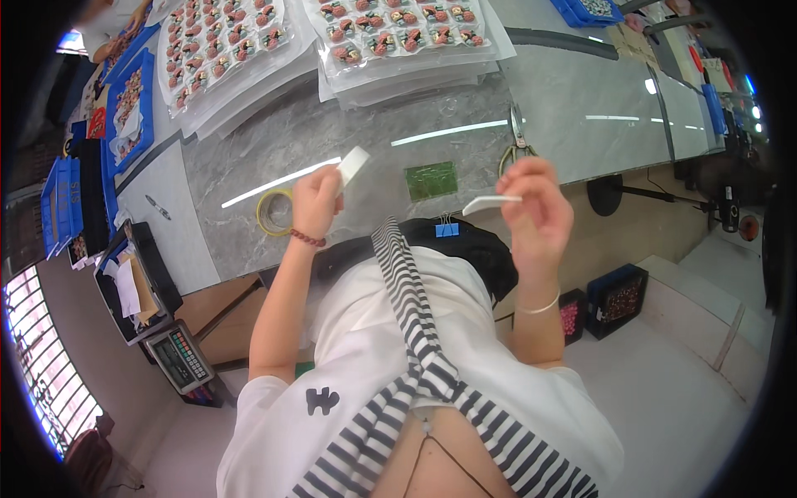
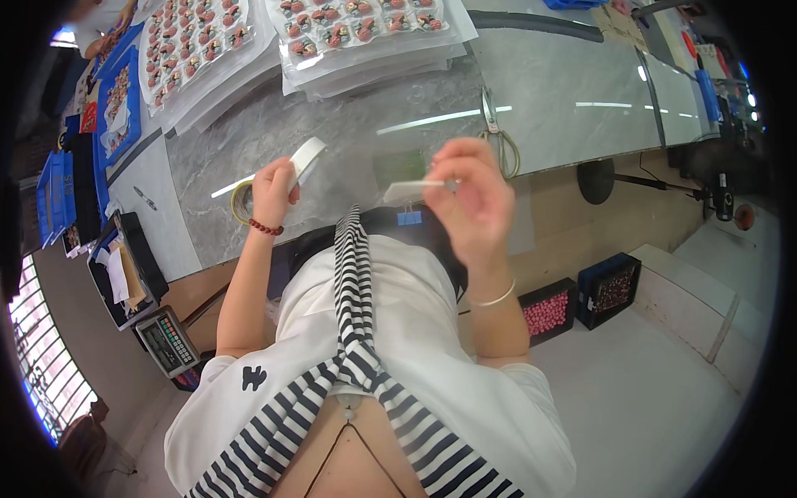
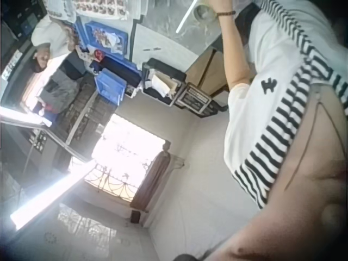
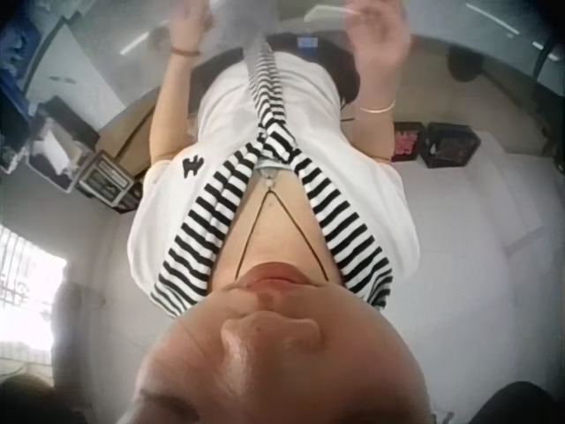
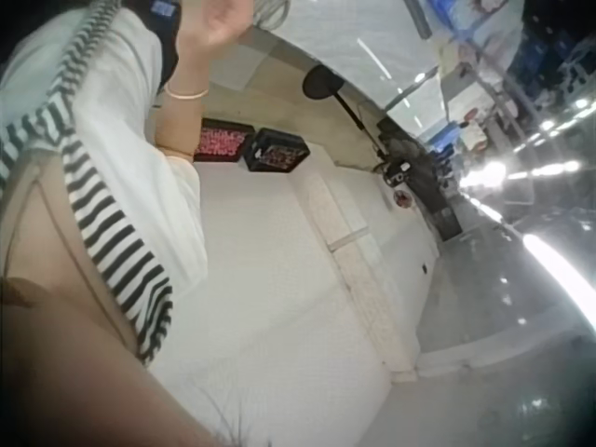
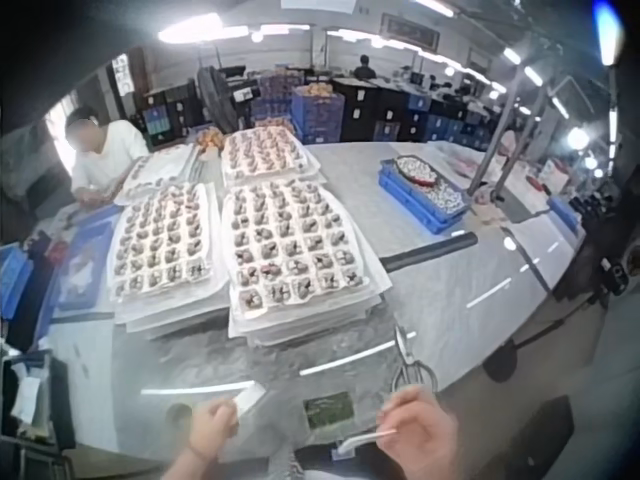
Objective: Cutting tape and applying it to small electronic or plastic components.
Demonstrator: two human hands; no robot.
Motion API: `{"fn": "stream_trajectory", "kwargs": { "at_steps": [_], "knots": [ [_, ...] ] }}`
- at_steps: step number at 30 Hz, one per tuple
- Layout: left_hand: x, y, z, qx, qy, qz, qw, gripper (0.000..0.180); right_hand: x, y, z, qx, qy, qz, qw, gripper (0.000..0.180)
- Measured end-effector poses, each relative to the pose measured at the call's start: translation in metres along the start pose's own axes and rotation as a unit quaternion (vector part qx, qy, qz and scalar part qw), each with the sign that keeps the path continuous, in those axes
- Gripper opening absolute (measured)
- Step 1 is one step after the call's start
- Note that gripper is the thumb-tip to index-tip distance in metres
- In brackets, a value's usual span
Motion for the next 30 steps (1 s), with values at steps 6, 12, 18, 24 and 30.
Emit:
{"fn": "stream_trajectory", "kwargs": {
  "at_steps": [6,12,18,24,30],
  "knots": [
    [-0.001,-0.004,-0.018,0.386,-0.312,-0.031,0.868,0.028,-0.059,-0.016,0.217,0.263,-0.577,-0.279,0.721,0.026],
    [-0.001,-0.013,-0.056,0.426,-0.333,-0.069,0.838,0.034,-0.091,-0.031,0.262,0.249,-0.656,-0.314,0.640,0.037],
    [0.003,-0.009,-0.074,0.448,-0.310,-0.085,0.834,0.034,-0.088,-0.030,0.267,0.178,-0.639,-0.328,0.672,0.042],
    [0.003,-0.010,-0.076,0.448,-0.323,-0.058,0.832,0.033,-0.089,-0.029,0.270,0.117,-0.621,-0.326,0.703,0.041],
    [0.007,-0.020,-0.070,0.511,-0.228,-0.045,0.828,0.042,-0.087,-0.030,0.271,-0.015,-0.562,-0.342,0.753,0.044]
  ]
}}
Point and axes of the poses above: each hand's wrist, its own x-axis towards the middle knuckle, its own y-axis out of the back of the hand, z = x × y, the point moved 5 cm from there along x, towards the middle knuckle, and after that the axes turned 10 degrees about -x, right-handed, at the moved point
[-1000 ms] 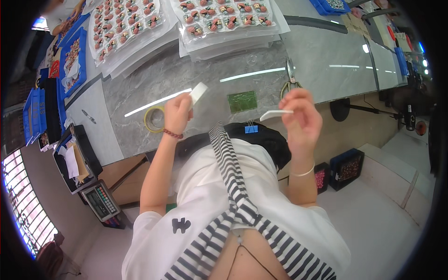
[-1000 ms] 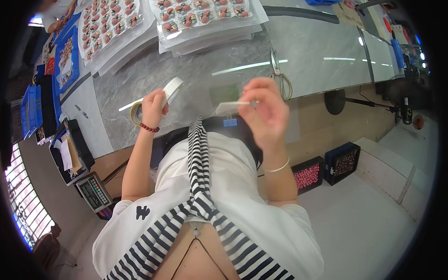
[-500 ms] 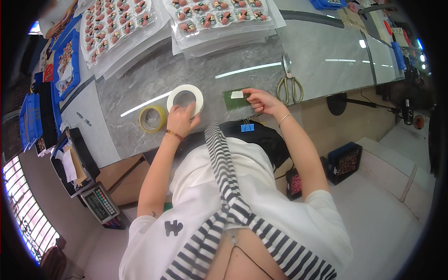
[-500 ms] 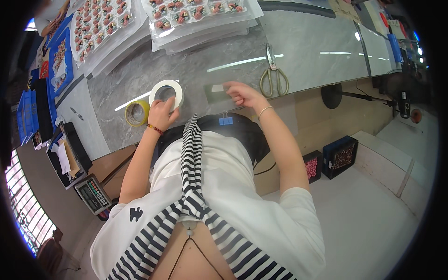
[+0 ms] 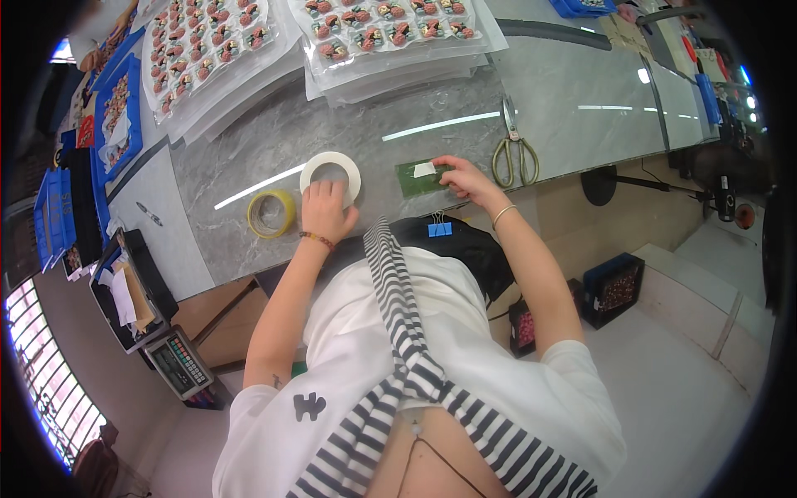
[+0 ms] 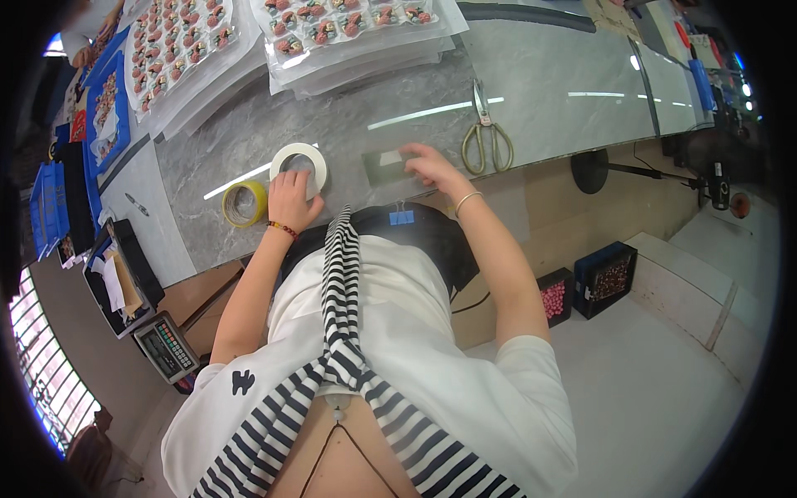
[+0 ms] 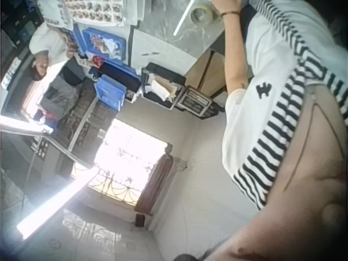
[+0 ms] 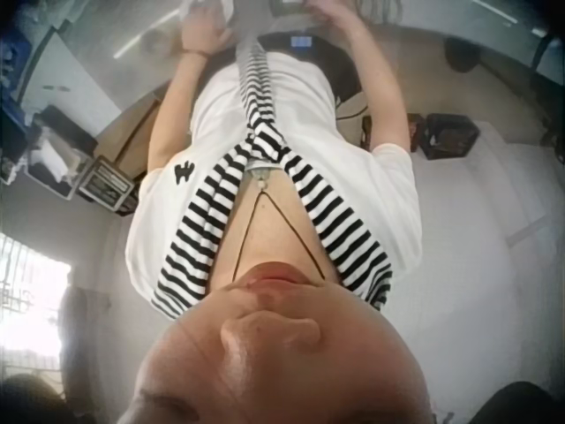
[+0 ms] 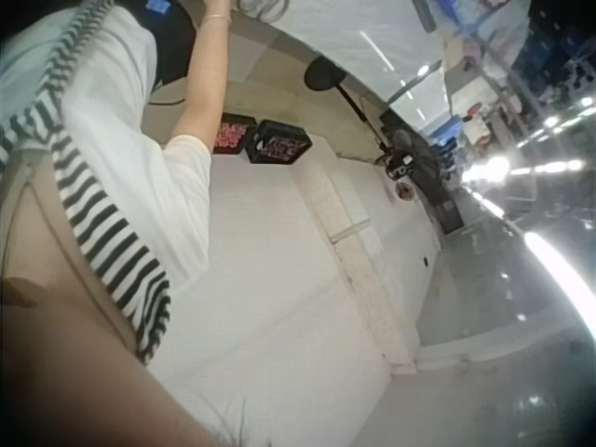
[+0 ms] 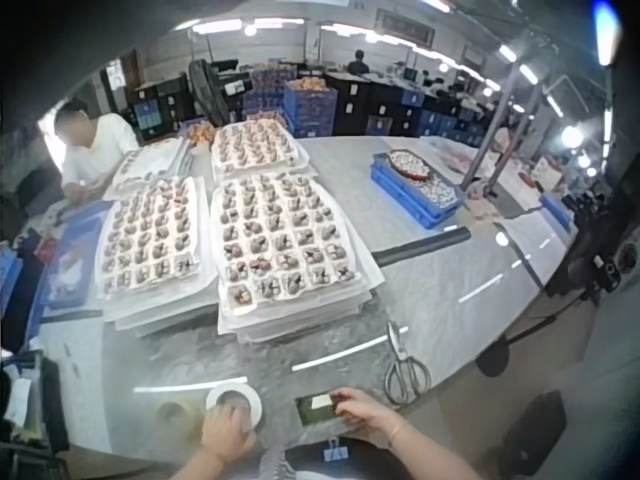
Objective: Cutting tape and applying it to small electronic or plastic components.
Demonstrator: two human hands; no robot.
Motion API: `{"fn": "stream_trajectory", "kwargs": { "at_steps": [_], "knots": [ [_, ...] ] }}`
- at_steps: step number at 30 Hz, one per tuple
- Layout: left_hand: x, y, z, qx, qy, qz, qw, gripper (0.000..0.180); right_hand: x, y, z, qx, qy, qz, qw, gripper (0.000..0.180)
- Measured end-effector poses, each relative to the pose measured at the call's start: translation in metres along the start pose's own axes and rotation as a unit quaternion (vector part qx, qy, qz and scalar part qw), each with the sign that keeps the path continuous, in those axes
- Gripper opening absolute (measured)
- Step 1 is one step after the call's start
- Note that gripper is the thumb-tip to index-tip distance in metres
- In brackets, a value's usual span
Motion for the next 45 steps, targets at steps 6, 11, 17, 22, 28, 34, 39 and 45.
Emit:
{"fn": "stream_trajectory", "kwargs": {
  "at_steps": [6,11,17,22,28,34,39,45],
  "knots": [
    [0.030,-0.033,0.060,0.094,-0.194,-0.035,0.976,0.057,0.000,-0.003,-0.002,-0.098,0.031,0.058,0.993,0.047],
    [0.047,-0.079,0.075,0.099,-0.203,-0.172,0.959,0.061,0.005,0.004,0.005,-0.199,0.106,0.092,0.970,0.049],
    [0.045,-0.087,0.075,0.163,-0.220,-0.141,0.952,0.059,-0.045,0.006,-0.050,-0.553,0.207,0.341,0.731,0.054],
    [0.055,-0.064,0.071,-0.017,-0.164,-0.133,0.977,0.051,-0.040,-0.019,-0.032,-0.663,0.328,0.189,0.646,0.056],
    [0.023,-0.010,0.008,-0.120,-0.061,0.037,0.990,0.041,-0.030,0.005,-0.032,-0.509,0.387,0.234,0.733,0.053],
    [-0.017,-0.010,-0.035,-0.011,-0.018,-0.007,1.000,0.045,-0.035,-0.029,-0.041,-0.529,0.417,0.216,0.707,0.037],
    [-0.014,0.005,-0.023,-0.055,-0.035,0.032,0.997,0.035,-0.030,-0.035,-0.049,-0.598,0.349,0.168,0.702,0.028],
    [-0.003,0.099,0.063,-0.531,-0.010,0.026,0.847,0.031,-0.152,-0.045,-0.169,-0.069,0.467,0.222,0.853,0.023]
  ]
}}
Point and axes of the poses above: each hand's wrist, its own x-axis towards the middle knuckle, its own y-axis out of the back of the hand, z = x × y, the point moved 5 cm from there along x, towards the middle knuckle, and after that the axes turned 10 degrees about -x, right-handed, at the moved point
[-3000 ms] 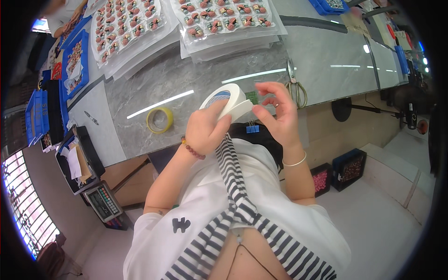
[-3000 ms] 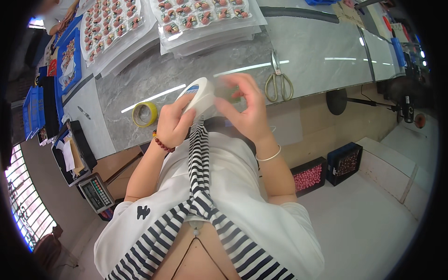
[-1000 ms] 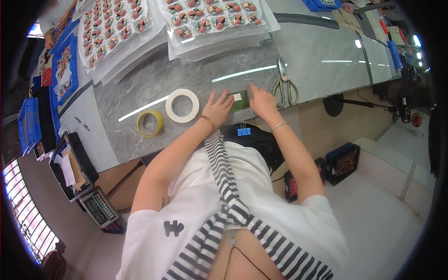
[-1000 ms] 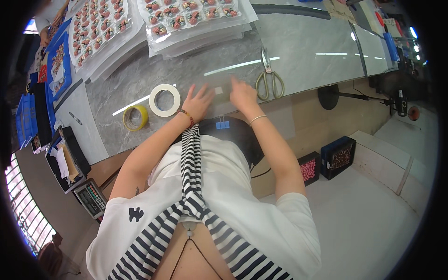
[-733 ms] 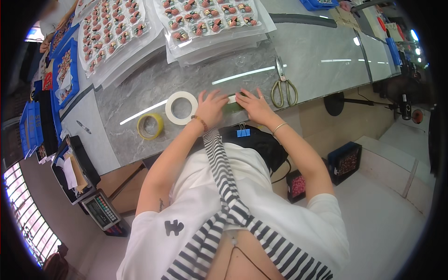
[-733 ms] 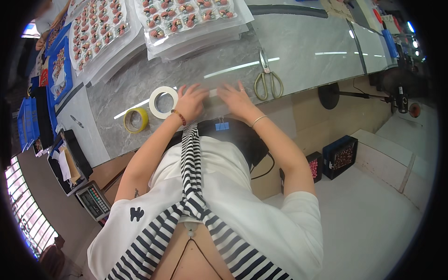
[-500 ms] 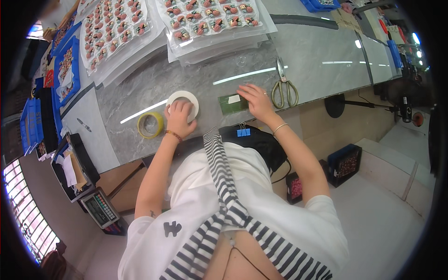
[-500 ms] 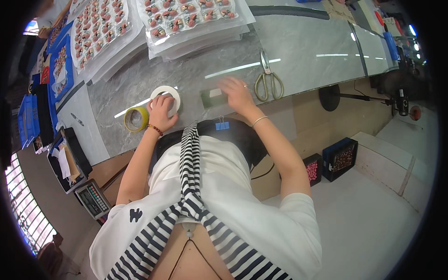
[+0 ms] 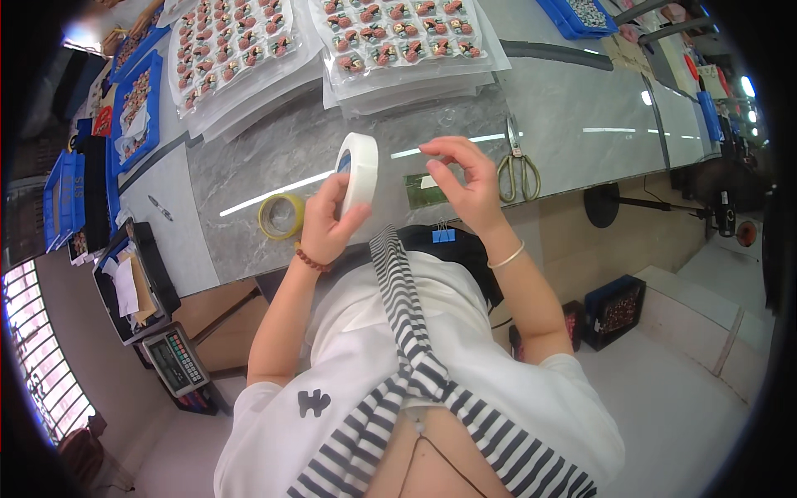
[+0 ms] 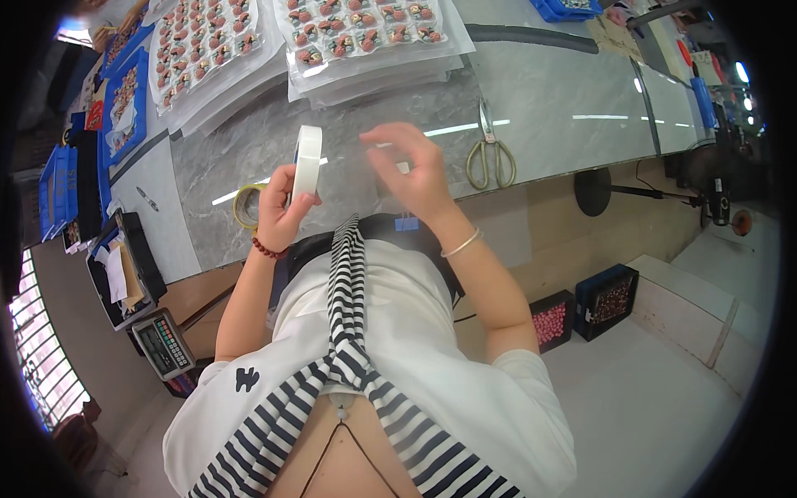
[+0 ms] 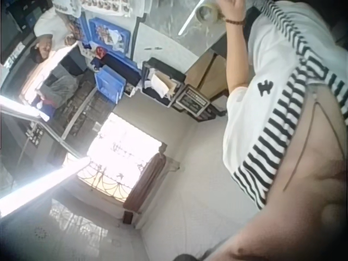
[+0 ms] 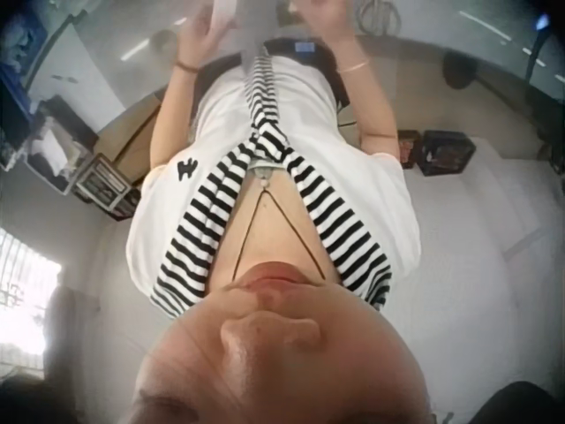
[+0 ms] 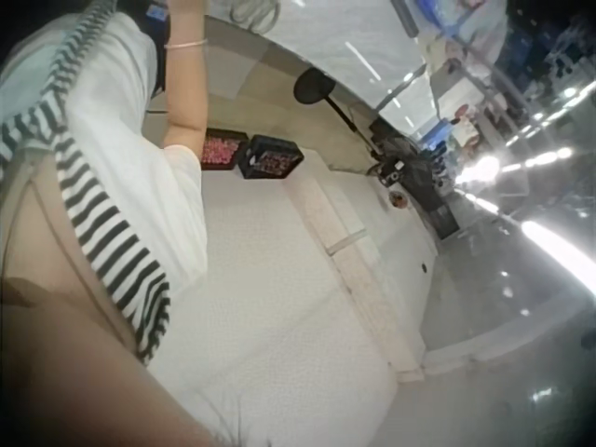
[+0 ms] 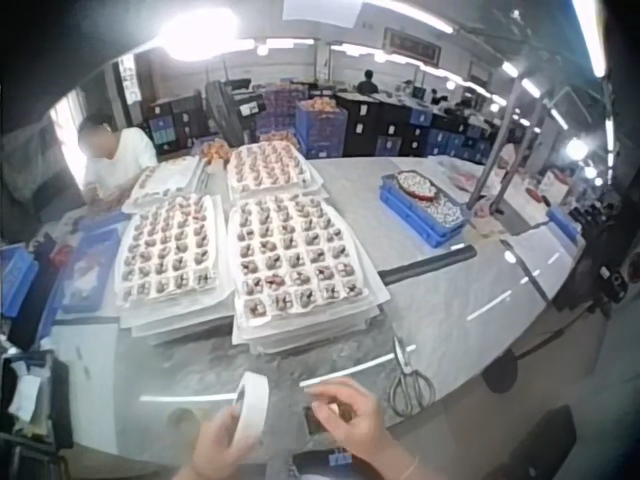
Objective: Cutting tape and applying it to small electronic or plastic components.
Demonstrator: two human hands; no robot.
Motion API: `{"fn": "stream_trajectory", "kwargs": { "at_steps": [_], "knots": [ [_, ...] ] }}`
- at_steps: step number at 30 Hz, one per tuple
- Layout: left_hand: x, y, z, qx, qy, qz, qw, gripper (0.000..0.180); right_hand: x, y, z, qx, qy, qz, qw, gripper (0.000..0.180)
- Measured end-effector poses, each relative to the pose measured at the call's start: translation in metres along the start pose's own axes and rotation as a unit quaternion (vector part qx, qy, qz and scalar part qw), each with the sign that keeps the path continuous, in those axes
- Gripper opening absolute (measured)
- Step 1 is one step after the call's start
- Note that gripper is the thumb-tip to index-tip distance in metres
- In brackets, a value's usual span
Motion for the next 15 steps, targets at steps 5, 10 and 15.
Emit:
{"fn": "stream_trajectory", "kwargs": {
  "at_steps": [5,10,15],
  "knots": [
    [0.000,-0.026,0.057,0.186,-0.148,0.024,0.971,0.039,-0.008,0.001,-0.081,-0.125,0.163,0.022,0.978,0.027],
    [-0.002,-0.041,0.076,0.289,-0.200,0.031,0.936,0.040,-0.019,0.000,-0.080,-0.154,0.159,0.015,0.975,0.019],
    [-0.004,-0.046,0.078,0.313,-0.186,0.022,0.931,0.035,-0.022,0.000,-0.076,-0.152,0.159,0.021,0.975,0.011]
  ]
}}
Point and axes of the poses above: each hand's wrist, its own x-axis towards the middle knuckle, its own y-axis out of the back of the hand, z = x × y, the point moved 5 cm from there along x, towards the middle knuckle, and after that the axes turned 10 degrees about -x, right-handed, at the moved point
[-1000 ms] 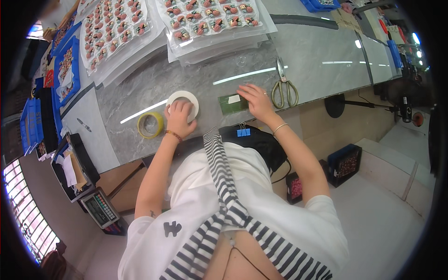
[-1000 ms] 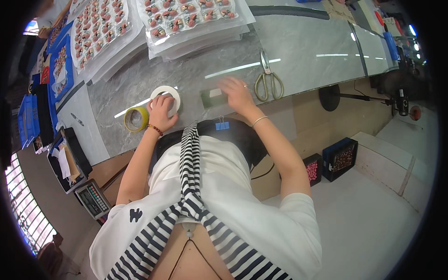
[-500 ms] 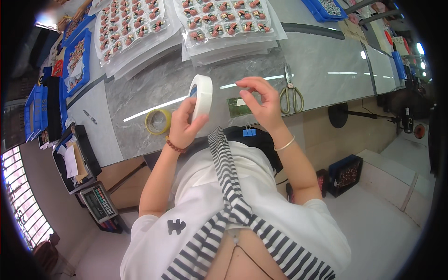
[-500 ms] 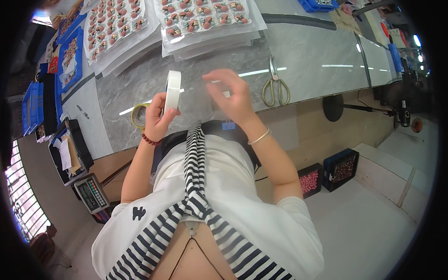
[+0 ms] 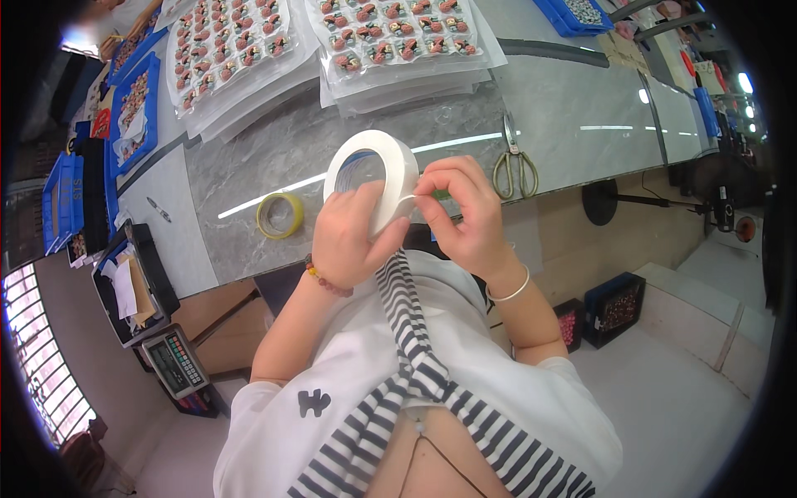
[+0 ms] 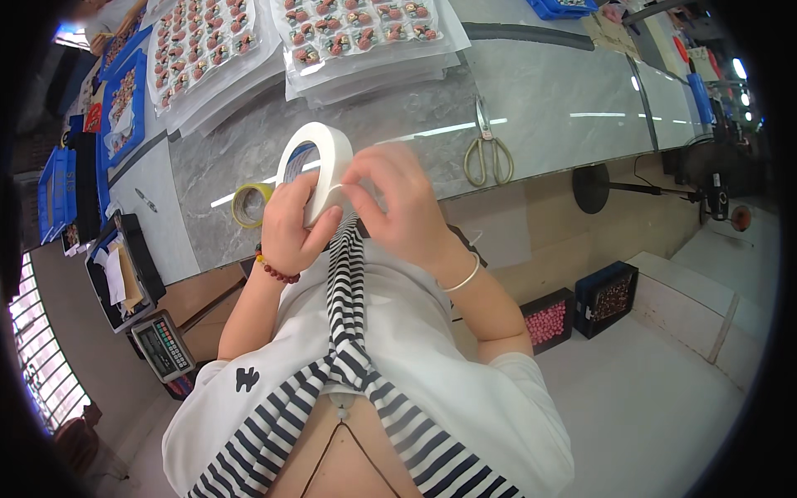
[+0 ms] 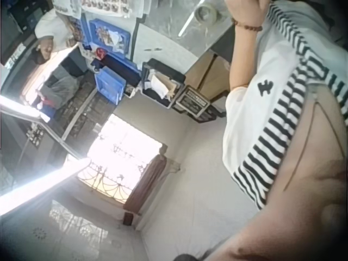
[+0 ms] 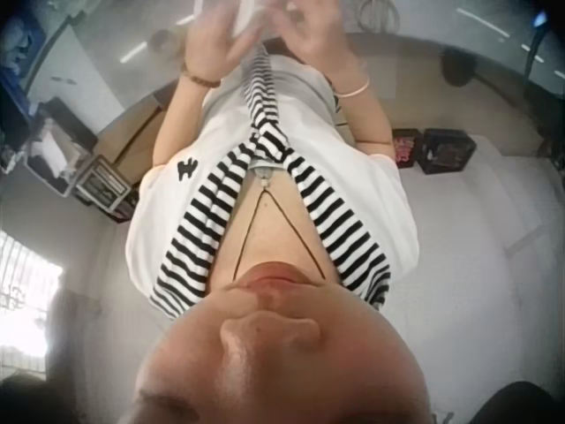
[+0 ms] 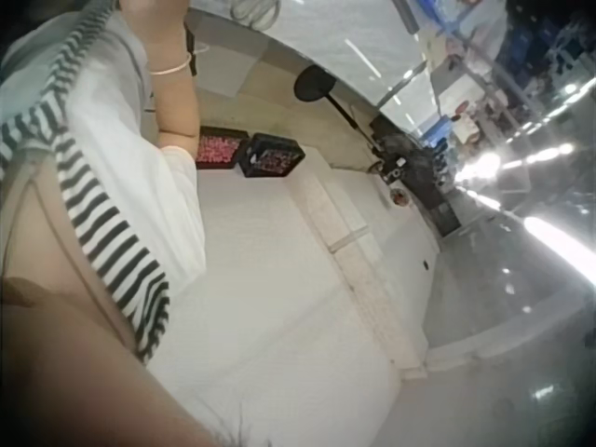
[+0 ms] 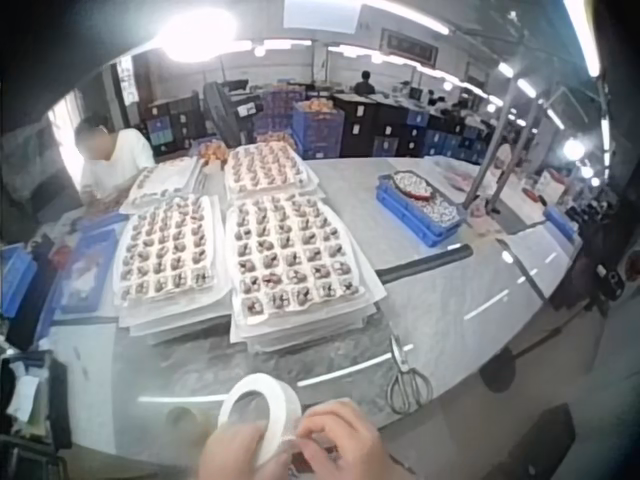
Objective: Cutting tape and applying it to small electronic or plastic components.
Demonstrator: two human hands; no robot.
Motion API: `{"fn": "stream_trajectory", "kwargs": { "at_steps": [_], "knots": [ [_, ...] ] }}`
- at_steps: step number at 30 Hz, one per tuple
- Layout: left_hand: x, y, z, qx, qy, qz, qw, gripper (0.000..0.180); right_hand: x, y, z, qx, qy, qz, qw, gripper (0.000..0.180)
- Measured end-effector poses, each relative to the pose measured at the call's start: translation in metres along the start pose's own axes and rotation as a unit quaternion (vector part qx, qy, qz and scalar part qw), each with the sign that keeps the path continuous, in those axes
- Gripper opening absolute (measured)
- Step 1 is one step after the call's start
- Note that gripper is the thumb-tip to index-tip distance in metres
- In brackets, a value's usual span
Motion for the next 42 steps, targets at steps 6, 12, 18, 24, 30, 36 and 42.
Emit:
{"fn": "stream_trajectory", "kwargs": {
  "at_steps": [6,12,18,24,30,36,42],
  "knots": [
    [0.004,0.002,-0.014,-0.083,0.025,-0.011,0.996,0.029,-0.009,0.000,-0.002,0.009,-0.001,0.026,1.000,0.010],
    [0.006,-0.002,-0.014,-0.077,0.040,-0.015,0.996,0.025,-0.002,0.002,0.001,0.025,-0.012,0.005,1.000,0.012],
    [0.007,-0.002,-0.014,-0.080,0.048,0.007,0.996,0.020,-0.007,-0.003,0.000,-0.021,0.052,0.007,0.998,0.017],
    [0.000,0.006,-0.074,-0.201,0.249,0.043,0.947,0.021,-0.020,0.019,-0.009,0.070,0.082,0.040,0.993,0.016],
    [-0.027,-0.009,-0.157,0.209,0.060,-0.062,0.974,0.028,-0.074,-0.014,0.130,0.511,-0.454,-0.192,0.704,0.017],
    [-0.059,-0.072,-0.214,0.252,0.045,-0.128,0.958,0.033,-0.139,-0.077,0.234,0.513,-0.589,-0.252,0.571,0.023],
    [-0.060,-0.083,-0.216,0.265,0.060,-0.042,0.961,0.041,-0.143,-0.097,0.252,0.355,-0.594,-0.206,0.692,0.013]
  ]
}}
Point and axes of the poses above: each hand's wrist, its own x-axis towards the middle knuckle, its own y-axis out of the back of the hand, z = x × y, the point moved 5 cm from there along x, towards the middle knuckle, and after that the axes turned 10 degrees about -x, right-handed, at the moved point
